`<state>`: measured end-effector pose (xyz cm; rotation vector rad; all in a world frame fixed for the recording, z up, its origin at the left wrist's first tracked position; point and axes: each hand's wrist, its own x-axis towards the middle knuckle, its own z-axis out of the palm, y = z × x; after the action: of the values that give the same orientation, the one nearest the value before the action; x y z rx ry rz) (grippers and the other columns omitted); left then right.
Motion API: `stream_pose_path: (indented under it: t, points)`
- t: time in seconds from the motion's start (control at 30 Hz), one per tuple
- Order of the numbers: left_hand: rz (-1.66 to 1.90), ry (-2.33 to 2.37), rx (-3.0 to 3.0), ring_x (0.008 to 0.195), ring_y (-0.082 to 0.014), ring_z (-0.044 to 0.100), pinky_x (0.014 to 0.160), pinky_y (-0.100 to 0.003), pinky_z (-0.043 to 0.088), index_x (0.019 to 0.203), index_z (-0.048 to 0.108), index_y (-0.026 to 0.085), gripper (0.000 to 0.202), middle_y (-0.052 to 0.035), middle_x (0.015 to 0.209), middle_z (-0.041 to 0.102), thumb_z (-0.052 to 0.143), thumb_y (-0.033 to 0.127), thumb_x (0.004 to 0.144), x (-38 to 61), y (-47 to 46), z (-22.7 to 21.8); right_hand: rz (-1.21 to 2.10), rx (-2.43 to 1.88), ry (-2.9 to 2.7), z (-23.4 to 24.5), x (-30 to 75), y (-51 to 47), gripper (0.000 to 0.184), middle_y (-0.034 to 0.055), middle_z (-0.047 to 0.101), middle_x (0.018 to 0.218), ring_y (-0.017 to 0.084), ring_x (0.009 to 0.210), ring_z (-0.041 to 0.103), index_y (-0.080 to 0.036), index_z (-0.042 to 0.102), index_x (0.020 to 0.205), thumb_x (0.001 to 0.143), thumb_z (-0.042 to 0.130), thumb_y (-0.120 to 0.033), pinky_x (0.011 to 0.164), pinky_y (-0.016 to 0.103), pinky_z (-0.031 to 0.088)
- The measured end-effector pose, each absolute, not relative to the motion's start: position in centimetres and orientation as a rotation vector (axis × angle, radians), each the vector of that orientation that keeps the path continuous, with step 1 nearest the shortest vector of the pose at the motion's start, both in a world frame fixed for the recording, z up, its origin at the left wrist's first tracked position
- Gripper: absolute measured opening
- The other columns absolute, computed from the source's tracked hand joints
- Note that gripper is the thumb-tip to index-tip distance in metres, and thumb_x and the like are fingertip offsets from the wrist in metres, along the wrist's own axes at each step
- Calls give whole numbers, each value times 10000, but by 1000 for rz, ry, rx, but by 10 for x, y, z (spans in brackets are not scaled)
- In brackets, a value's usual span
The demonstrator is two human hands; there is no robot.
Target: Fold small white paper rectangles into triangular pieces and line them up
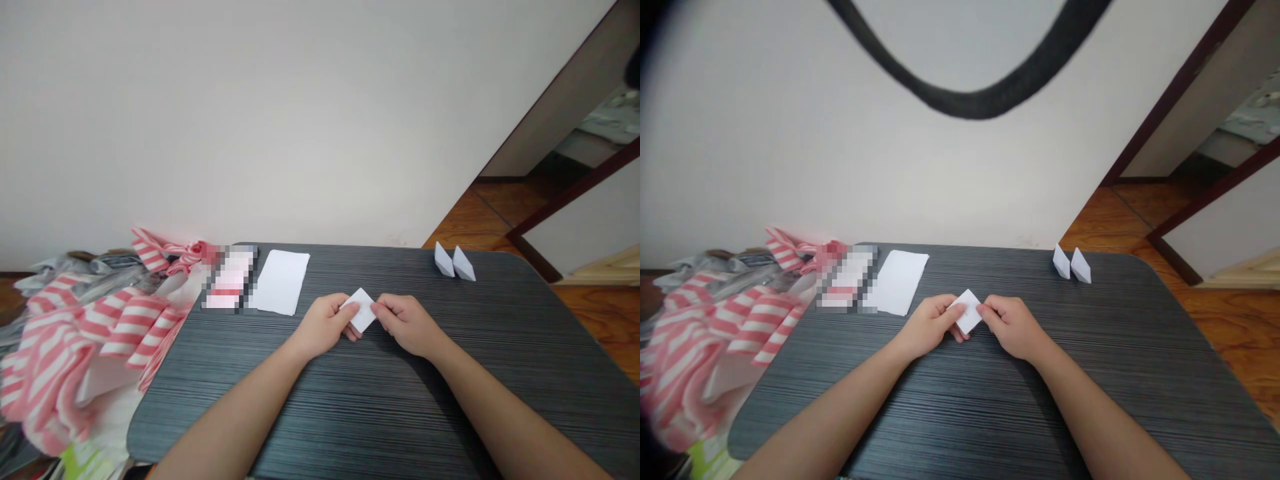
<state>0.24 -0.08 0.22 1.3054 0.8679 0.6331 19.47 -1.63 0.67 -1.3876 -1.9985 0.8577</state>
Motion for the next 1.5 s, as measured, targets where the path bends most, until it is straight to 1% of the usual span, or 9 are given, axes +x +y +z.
stream_pose_path:
  t: [0.07, 0.33, 0.53, 0.73, 0.9, 1.0, 1.23, 1.5]
  points:
    - [637, 866, 1281, 542, -134, 623, 538, -240, 505, 839, 560, 118, 338, -61, 640, 656, 465, 441, 870, 3, -1, 2, 861, -1398, -1977, 7, 195, -16, 334, -31, 479, 518, 114, 503, 449, -187, 467, 595, 908, 427, -299, 510, 242, 327]
    - [644, 876, 1280, 531, -129, 615, 528, -242, 499, 809, 550, 112, 334, -68, 644, 653, 460, 427, 874, 2, -1, -1, 884, -1390, -1955, 4, 195, -16, 320, -34, 456, 542, 110, 519, 437, -186, 436, 604, 907, 429, -289, 519, 239, 324]
    - [641, 843, 1294, 584, -119, 611, 554, -240, 501, 893, 544, 117, 215, -65, 747, 659, 589, 310, 808, 4, -2, 1, 838, -1405, -1963, 2, 194, -15, 314, -33, 450, 560, 108, 537, 432, -179, 445, 613, 904, 439, -295, 525, 236, 318]
    - [661, 843, 1302, 592, -109, 595, 587, -249, 503, 880, 548, 121, 165, -46, 726, 644, 573, 272, 818, 4, -2, -3, 861, -1399, -1954, 1, 194, -16, 308, -31, 472, 555, 108, 532, 450, -176, 467, 618, 900, 452, -297, 529, 233, 329]
    - [694, 839, 1297, 584, -108, 590, 581, -247, 500, 868, 552, 121, 173, -42, 720, 641, 571, 287, 822, 3, -1, -4, 922, -1381, -1939, 2, 195, -16, 264, -30, 505, 562, 106, 520, 463, -177, 500, 658, 892, 467, -293, 525, 230, 341]
    - [680, 831, 1292, 586, -112, 596, 570, -243, 498, 877, 557, 120, 207, -49, 734, 648, 574, 318, 821, 2, 0, -3, 919, -1374, -1952, 3, 194, -17, 293, -31, 492, 550, 103, 512, 453, -177, 485, 634, 901, 455, -294, 520, 228, 337]
    - [665, 863, 1393, 543, -116, 591, 532, -228, 467, 825, 592, 113, 353, -47, 679, 637, 459, 436, 877, -1, 1, 1, 971, -1327, -2027, 3, 196, -18, 308, -34, 491, 543, 100, 513, 449, -177, 486, 639, 917, 438, -302, 516, 223, 327]
    - [616, 820, 1341, 528, -116, 581, 528, -229, 464, 818, 609, 103, 392, -62, 665, 642, 428, 442, 889, -1, 2, -1, 977, -1307, -2064, 4, 196, -18, 304, -33, 494, 547, 100, 517, 451, -173, 499, 646, 918, 433, -291, 519, 223, 321]
